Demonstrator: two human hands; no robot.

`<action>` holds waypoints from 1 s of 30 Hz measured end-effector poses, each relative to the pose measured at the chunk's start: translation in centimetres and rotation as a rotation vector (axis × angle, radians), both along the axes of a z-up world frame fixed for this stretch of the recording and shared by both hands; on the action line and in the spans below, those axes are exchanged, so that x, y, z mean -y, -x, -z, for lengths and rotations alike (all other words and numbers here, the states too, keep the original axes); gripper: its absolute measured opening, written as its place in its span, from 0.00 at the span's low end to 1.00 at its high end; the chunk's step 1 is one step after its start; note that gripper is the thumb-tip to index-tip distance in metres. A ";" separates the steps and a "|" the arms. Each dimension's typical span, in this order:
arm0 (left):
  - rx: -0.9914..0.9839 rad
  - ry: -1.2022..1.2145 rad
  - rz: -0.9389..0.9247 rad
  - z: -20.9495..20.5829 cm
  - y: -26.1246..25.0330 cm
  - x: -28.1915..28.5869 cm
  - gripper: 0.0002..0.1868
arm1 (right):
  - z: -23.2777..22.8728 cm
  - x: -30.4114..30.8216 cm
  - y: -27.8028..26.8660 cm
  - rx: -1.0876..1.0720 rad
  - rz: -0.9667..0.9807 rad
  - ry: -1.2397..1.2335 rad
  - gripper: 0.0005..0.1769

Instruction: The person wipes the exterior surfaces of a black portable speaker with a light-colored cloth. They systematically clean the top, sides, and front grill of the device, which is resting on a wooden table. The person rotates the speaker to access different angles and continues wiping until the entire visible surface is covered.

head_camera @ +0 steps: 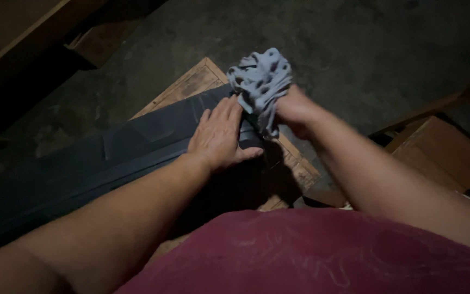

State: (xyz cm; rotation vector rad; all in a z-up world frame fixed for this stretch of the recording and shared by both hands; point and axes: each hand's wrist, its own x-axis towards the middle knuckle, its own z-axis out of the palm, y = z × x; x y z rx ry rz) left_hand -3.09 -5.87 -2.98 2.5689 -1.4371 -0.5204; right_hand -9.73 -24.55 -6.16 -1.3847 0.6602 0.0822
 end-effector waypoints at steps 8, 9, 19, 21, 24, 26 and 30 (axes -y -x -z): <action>0.022 -0.219 -0.088 -1.5 1.0 -0.6 0.56 | 3.0 -2.4 -3.3 0.004 -0.253 0.599 0.25; 0.006 -0.204 -0.084 -1.5 1.0 -0.6 0.56 | 3.1 -2.1 -4.0 -0.176 -0.262 0.596 0.24; -0.011 -0.159 -0.059 -1.4 0.9 -0.9 0.59 | 13.5 2.3 -2.4 -0.380 -0.009 0.514 0.22; -0.011 -0.160 -0.060 -1.5 0.9 -0.9 0.59 | 14.0 2.3 0.4 -0.437 0.037 0.427 0.21; -0.018 -0.171 -0.063 -1.7 1.0 -0.9 0.59 | 13.1 0.8 1.4 -0.407 0.040 0.294 0.21; -0.018 -0.177 -0.063 -1.8 0.9 -0.8 0.59 | 11.9 -0.5 0.3 -0.350 0.019 0.210 0.21; -0.009 -0.185 -0.064 -1.9 0.9 -0.7 0.59 | 7.5 -1.2 -3.2 -0.236 -0.004 0.081 0.20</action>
